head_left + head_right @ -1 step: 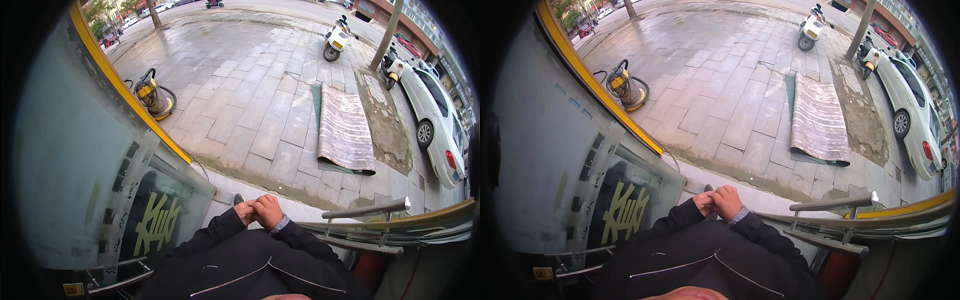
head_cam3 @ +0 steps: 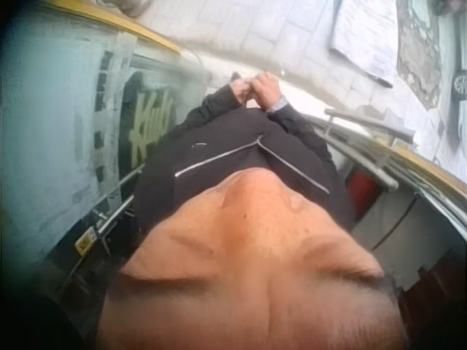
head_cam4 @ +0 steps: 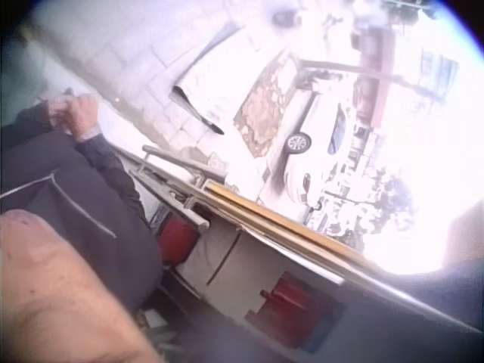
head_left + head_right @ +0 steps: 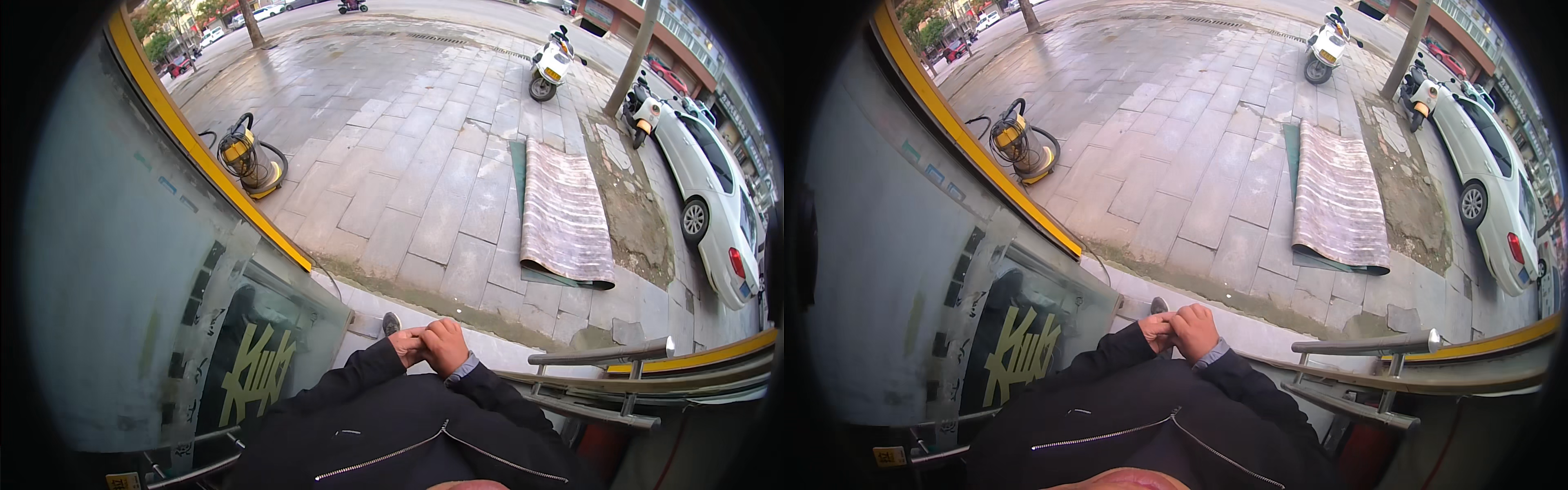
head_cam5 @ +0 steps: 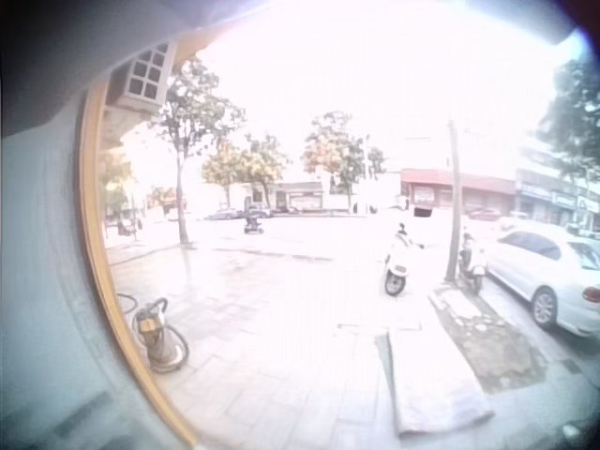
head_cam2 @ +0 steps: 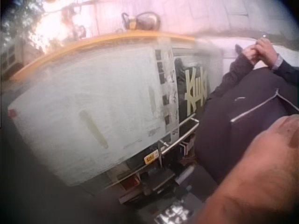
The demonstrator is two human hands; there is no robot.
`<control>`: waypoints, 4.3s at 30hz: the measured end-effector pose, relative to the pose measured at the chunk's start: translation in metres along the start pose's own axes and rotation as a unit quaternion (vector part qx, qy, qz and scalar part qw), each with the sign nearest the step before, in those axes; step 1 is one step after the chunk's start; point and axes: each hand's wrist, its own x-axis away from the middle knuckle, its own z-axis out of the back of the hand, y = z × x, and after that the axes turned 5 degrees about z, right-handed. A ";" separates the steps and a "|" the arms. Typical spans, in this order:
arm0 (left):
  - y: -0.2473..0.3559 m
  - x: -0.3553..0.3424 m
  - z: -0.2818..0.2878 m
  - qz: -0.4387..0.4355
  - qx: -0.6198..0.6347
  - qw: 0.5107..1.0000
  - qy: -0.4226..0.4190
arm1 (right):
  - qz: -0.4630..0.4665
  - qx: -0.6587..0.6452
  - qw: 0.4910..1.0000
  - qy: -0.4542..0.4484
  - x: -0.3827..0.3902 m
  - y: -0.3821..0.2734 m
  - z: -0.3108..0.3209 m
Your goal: The person uses a small metal tool to pry and adjust the digital display cover on a light green electric scooter. They repeatedly lift the cover, inspect the edges, and reseat it. The person briefly walks out of the shop and returns to the scooter.
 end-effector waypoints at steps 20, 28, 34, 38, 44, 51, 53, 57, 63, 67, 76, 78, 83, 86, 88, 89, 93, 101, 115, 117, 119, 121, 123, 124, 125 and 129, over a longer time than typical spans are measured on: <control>0.486 -0.287 0.220 0.148 -0.139 0.977 0.060 | -0.110 0.015 0.993 -0.043 -0.416 0.382 -0.127; 0.700 -0.341 0.395 0.043 -0.142 0.966 0.213 | -0.129 -0.188 0.947 -0.228 -0.690 0.559 -0.262; 0.848 -0.329 0.470 -0.070 -0.152 0.943 0.289 | 0.169 -0.160 0.921 -0.313 -0.910 0.615 -0.341; 0.951 -0.346 0.547 -0.118 -0.149 0.919 0.345 | 0.227 -0.123 0.923 -0.285 -1.027 0.659 -0.417; 1.141 -0.389 0.693 -0.151 -0.147 0.920 0.329 | 0.224 -0.068 0.939 -0.253 -1.204 0.723 -0.522; 1.357 -0.394 0.795 -0.176 -0.006 0.960 0.217 | 0.256 -0.108 0.942 -0.187 -1.430 0.772 -0.575; 1.408 -0.385 0.831 -0.188 0.028 0.967 0.167 | 0.258 -0.152 0.937 -0.183 -1.489 0.789 -0.605; 1.505 -0.364 0.913 -0.210 0.040 0.953 0.214 | 0.271 -0.290 0.887 -0.236 -1.629 0.819 -0.683; 1.647 -0.333 0.976 -0.305 0.119 0.895 0.302 | 0.313 -0.382 0.792 -0.359 -1.847 0.816 -0.770; 1.737 -0.294 1.047 -0.306 0.096 0.866 0.383 | 0.320 -0.355 0.761 -0.439 -1.964 0.806 -0.854; 1.930 -0.188 1.270 -0.316 0.068 0.855 0.405 | 0.270 -0.266 0.786 -0.489 -2.188 0.761 -1.076; 1.972 -0.142 1.302 -0.335 0.048 0.847 0.410 | 0.362 -0.257 0.797 -0.409 -2.236 0.732 -1.113; 2.047 -0.047 1.371 -0.390 0.103 0.823 0.400 | 0.469 -0.250 0.773 -0.346 -2.348 0.656 -1.201; 2.064 0.013 1.421 -0.420 0.127 0.822 0.361 | 0.495 -0.287 0.733 -0.368 -2.396 0.605 -1.268; 2.073 0.045 1.456 -0.437 0.183 0.780 0.408 | 0.517 -0.334 0.694 -0.373 -2.424 0.570 -1.323; 2.075 0.057 1.470 -0.450 0.199 0.765 0.416 | 0.523 -0.350 0.676 -0.384 -2.438 0.552 -1.351; 2.101 0.141 1.518 -0.519 0.249 0.685 0.446 | 0.552 -0.384 0.582 -0.458 -2.506 0.464 -1.441; 2.092 0.307 1.581 -0.558 0.262 0.547 0.566 | 0.481 -0.399 0.416 -0.660 -2.550 0.256 -1.581; 2.005 0.755 1.744 -0.578 0.235 0.555 0.550 | 0.419 -0.396 0.326 -0.749 -2.545 -0.164 -1.845; 1.994 0.817 1.757 -0.576 0.255 0.537 0.561 | 0.545 -0.405 0.348 -0.646 -2.543 -0.228 -1.879; 1.976 0.875 1.777 -0.558 0.286 0.541 0.560 | 0.609 -0.379 0.365 -0.594 -2.526 -0.283 -1.913; 1.954 0.930 1.799 -0.564 0.279 0.510 0.586 | 0.668 -0.348 0.371 -0.543 -2.513 -0.341 -1.953; 1.934 0.988 1.819 -0.530 0.309 0.492 0.618 | 0.690 -0.363 0.367 -0.506 -2.494 -0.402 -1.990; 1.926 1.017 1.825 -0.535 0.310 0.477 0.624 | 0.696 -0.364 0.364 -0.500 -2.488 -0.434 -2.007; 1.918 1.050 1.827 -0.525 0.322 0.463 0.638 | 0.693 -0.386 0.350 -0.499 -2.484 -0.470 -2.022; 1.906 1.195 1.825 -0.531 0.364 0.402 0.651 | 0.590 -0.420 0.231 -0.650 -2.490 -0.639 -2.072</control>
